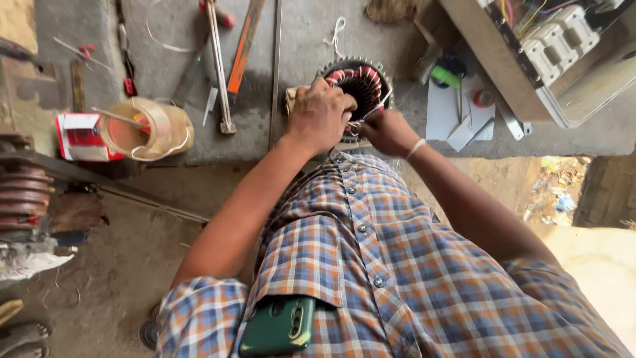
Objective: The person uses a hammer to tap and adjust the windings inside a stator core, then ties the windings with white string and cuts the excess with scissors.
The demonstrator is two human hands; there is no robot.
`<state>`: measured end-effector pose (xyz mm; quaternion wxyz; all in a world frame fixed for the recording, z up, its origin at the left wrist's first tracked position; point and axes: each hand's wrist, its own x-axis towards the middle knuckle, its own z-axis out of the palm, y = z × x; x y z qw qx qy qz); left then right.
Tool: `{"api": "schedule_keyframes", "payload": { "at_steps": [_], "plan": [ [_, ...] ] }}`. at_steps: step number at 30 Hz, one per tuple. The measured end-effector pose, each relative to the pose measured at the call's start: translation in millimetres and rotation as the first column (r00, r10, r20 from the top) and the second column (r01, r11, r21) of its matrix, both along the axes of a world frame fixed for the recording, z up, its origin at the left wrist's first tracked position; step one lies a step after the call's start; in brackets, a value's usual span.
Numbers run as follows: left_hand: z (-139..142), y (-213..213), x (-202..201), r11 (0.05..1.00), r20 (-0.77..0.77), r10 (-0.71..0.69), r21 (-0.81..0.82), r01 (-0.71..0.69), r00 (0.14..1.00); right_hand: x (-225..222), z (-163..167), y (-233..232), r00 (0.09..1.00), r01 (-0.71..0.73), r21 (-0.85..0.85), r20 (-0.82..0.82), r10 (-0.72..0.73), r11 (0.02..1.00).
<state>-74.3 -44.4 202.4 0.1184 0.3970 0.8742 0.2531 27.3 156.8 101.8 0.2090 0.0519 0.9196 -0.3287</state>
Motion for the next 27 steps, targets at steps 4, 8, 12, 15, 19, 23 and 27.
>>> {"api": "schedule_keyframes", "payload": {
  "at_steps": [4,8,12,15,19,23,27],
  "plan": [
    [-117,3,17,0.976,0.011,-0.128,-0.176,0.128,0.992,35,-9,-26,0.964,0.267,-0.165,0.061,-0.261,0.949],
    [-144,4,20,0.977,0.023,-0.113,-0.179,0.115,0.993,52,-18,-44,0.922,0.387,-0.257,0.107,-0.372,0.885],
    [-129,7,8,0.99,0.18,-0.012,-0.136,0.037,0.984,63,-39,-51,0.847,0.529,-0.291,0.233,-0.477,0.797],
    [-121,10,9,0.984,0.152,0.002,-0.177,0.025,0.988,72,-66,-53,0.795,0.596,-0.386,0.404,-0.452,0.704],
    [-121,12,14,0.979,-0.076,-0.088,-0.189,0.073,0.993,95,-87,-35,0.624,0.739,-0.673,0.698,-0.352,-0.022],
    [-123,12,17,0.966,-0.28,-0.181,-0.233,0.116,0.943,108,-57,-1,0.478,0.775,-0.632,0.569,-0.669,0.016],
    [-128,13,21,0.971,-0.287,-0.13,-0.233,0.063,0.949,45,-2,22,0.865,0.496,-0.226,0.051,-0.498,0.838]
  ]
}}
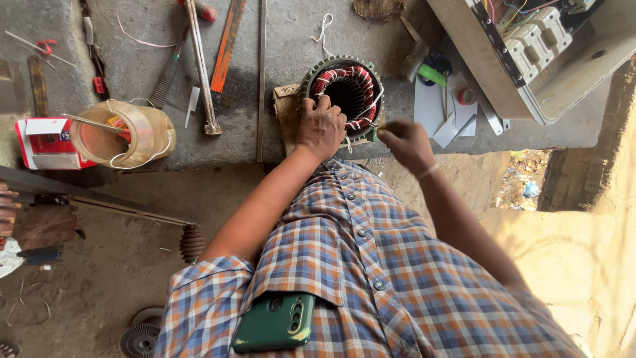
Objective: The person uses a hammer to tap and adjust the windings inside a stator core, then ties the windings with white string and cuts the excess with scissors.
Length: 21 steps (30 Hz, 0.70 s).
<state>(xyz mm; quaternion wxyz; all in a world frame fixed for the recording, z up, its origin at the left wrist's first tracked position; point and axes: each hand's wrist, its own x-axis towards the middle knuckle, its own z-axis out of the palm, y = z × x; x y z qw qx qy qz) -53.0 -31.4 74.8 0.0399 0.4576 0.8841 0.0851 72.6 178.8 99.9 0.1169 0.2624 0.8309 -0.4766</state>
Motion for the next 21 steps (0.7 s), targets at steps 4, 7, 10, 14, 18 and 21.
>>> {"api": "schedule_keyframes", "payload": {
  "at_steps": [4,7,10,14,18,21],
  "plan": [
    [-7,-1,1,0.993,0.152,0.074,0.077,-0.086,0.986,-108,6,-18,0.804,-0.588,0.309,0.329,0.496,0.748],
    [-11,-2,2,0.972,0.103,0.122,0.191,-0.14,0.987,-151,-11,-38,0.595,-0.78,0.255,0.583,0.552,0.572],
    [-13,-4,7,0.945,0.025,0.13,0.298,-0.132,0.991,-166,-25,-40,0.404,-0.881,0.098,0.665,0.628,0.463],
    [-13,-2,10,0.939,0.157,0.174,0.27,-0.212,0.972,-155,-34,-28,0.317,-0.941,0.114,0.628,0.71,0.319],
    [-11,1,7,0.937,0.191,0.194,0.253,-0.239,0.962,-128,-42,-14,0.616,-0.788,0.28,0.341,0.71,0.549],
    [-9,2,6,0.939,0.21,0.186,0.248,-0.237,0.96,-119,-32,3,0.949,0.088,-0.592,0.295,0.114,0.801]
  ]
}}
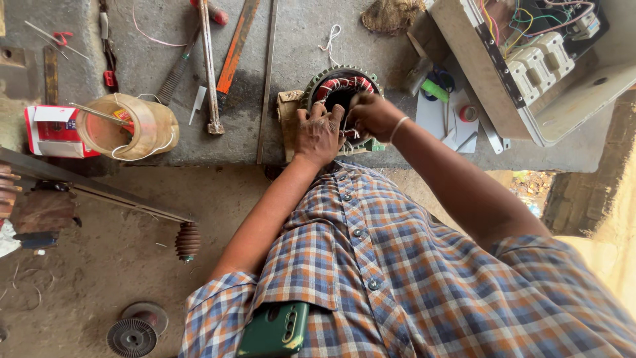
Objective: The person uses a hammer to tap and adjust the windings inside a stator core, then ties the windings with white string and cuts the excess with scissors.
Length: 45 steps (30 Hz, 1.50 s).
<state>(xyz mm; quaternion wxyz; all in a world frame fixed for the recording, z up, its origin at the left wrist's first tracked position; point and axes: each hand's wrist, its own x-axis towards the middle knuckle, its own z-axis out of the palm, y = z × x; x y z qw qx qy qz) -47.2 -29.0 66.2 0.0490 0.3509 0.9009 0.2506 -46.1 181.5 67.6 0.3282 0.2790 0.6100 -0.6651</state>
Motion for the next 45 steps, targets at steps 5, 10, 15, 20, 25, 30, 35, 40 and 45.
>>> {"api": "schedule_keyframes", "payload": {
  "at_steps": [5,10,15,20,25,30,35,40,45],
  "plan": [
    [6,6,2,0.992,0.002,-0.016,-0.124,0.016,1.0,3,42,34,0.914,0.363,-0.126,-0.145,-0.38,0.923],
    [13,33,-9,0.997,0.177,-0.08,0.035,0.074,0.981,26,41,29,0.871,0.104,-0.028,-0.479,-0.104,0.994],
    [9,53,-35,0.995,0.687,0.059,0.017,-0.096,0.724,35,-2,86,0.758,0.303,0.581,-0.628,0.179,0.756],
    [6,55,-58,0.868,0.127,-0.329,-0.349,0.353,0.936,40,-47,161,0.894,0.048,0.998,-0.057,0.445,0.031],
    [19,66,-72,0.643,0.07,-0.501,-0.637,0.425,0.863,36,-73,168,0.894,0.036,0.999,-0.045,0.446,0.029],
    [19,64,-82,0.563,-0.003,-0.612,-0.704,0.433,0.791,61,-51,159,0.882,0.168,0.928,-0.292,0.37,0.332],
    [-7,43,-84,0.688,-0.174,-0.626,-0.583,0.432,0.76,138,37,68,0.855,0.323,0.469,-0.516,-0.041,0.822],
    [-32,35,-79,0.782,-0.217,-0.558,-0.463,0.418,0.801,133,93,-43,0.894,0.135,0.73,-0.381,0.236,0.67],
    [-37,32,-78,0.835,-0.293,-0.51,-0.395,0.384,0.809,115,118,-84,0.856,0.178,0.812,-0.407,0.32,0.556]
  ]
}}
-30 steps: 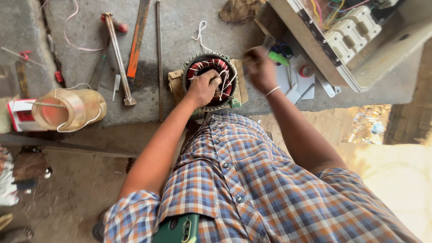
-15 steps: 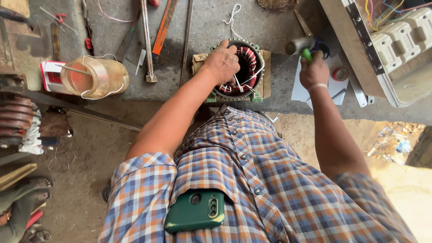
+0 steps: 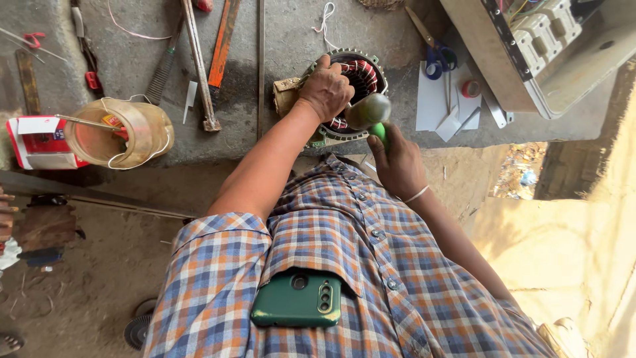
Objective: The person uses a hammer to tap and adjust the windings inside a stator core, then ties the windings with white string and cuts the excess with scissors.
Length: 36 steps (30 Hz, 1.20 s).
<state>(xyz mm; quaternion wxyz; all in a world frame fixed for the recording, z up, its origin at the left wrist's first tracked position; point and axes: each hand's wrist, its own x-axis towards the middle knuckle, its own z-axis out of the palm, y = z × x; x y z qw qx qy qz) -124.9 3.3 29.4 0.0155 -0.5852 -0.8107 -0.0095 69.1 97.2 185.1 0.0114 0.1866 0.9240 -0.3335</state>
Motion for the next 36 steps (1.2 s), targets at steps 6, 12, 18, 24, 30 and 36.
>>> {"api": "schedule_keyframes", "payload": {
  "at_steps": [6,12,18,24,30,36],
  "plan": [
    [6,-1,2,0.999,-0.003,0.031,-0.01,-0.031,1.0,12,-16,-15,1.0,0.029,0.116,-0.003,-0.029,0.993],
    [8,0,1,0.999,-0.01,0.043,0.002,-0.043,0.999,20,-50,-8,0.988,-0.049,0.158,-0.138,0.071,0.986],
    [40,-3,31,0.947,0.263,0.319,-0.054,-0.316,0.911,32,-43,21,0.984,0.085,-0.101,-0.15,-0.1,0.991],
    [36,-32,114,0.945,0.78,0.312,-0.195,-0.263,0.542,-12,-16,73,0.998,-0.047,-0.153,-0.054,0.039,0.987],
    [12,-31,130,0.933,0.707,0.327,-0.138,-0.331,0.627,-51,-46,64,0.996,-0.058,-0.311,-0.081,0.035,0.949],
    [7,-34,135,0.942,0.67,0.306,-0.111,-0.317,0.676,-59,-41,75,0.994,-0.105,-0.128,-0.045,0.1,0.986]
  ]
}}
